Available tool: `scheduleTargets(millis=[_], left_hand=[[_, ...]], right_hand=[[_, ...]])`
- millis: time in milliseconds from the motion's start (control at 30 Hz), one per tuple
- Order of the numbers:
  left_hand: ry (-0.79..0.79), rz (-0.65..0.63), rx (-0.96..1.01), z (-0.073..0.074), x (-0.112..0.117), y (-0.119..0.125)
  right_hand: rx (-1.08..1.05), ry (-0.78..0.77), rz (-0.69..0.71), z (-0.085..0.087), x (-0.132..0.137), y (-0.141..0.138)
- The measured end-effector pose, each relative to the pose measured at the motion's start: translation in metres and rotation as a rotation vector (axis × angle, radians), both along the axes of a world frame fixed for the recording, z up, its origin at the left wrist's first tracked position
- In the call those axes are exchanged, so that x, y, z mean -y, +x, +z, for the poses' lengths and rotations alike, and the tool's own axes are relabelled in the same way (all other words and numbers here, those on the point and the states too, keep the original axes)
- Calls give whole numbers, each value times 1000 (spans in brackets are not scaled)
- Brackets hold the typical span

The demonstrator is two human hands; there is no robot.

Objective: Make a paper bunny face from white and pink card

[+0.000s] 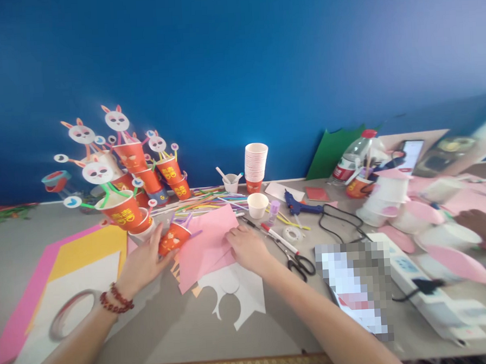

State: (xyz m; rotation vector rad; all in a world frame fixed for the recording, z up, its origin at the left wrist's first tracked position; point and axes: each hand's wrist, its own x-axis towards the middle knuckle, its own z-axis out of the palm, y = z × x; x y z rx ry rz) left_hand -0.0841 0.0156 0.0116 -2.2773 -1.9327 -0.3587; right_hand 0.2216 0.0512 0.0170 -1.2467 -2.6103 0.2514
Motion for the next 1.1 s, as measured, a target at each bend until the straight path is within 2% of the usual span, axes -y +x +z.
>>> scheduleTargets(millis=[100,167,267,367,500,567,767,867,967,1033,1100], left_hand=[[154,-147,16,1,9,7],[178,-268,24,3,17,16],[74,-443,57,4,28,33],[-40,-520,126,3,31,47],[-135,-506,136,-1,24,59],[-145,-488,105,-2,20,64],[-185,-458,101,0,16,74],[-122,-435,185,5,18,74],[-81,-366,329,13,20,73],[-120,-318,484,19,20,74],[-176,-286,644,24,20,77]], right_hand=[[3,-18,53,-2,-8,-3],[-3,-28,85,-2,-11,-2],[-9,-28,118,3,-15,-2],[-50,-10,163,14,-14,1],[-205,24,164,30,-8,10],[-231,26,135,31,-7,13],[-149,-33,200,9,-8,9],[-152,-10,135,9,-5,8],[-215,17,87,23,7,9],[-291,-43,98,36,20,9],[-389,-180,126,45,35,7]])
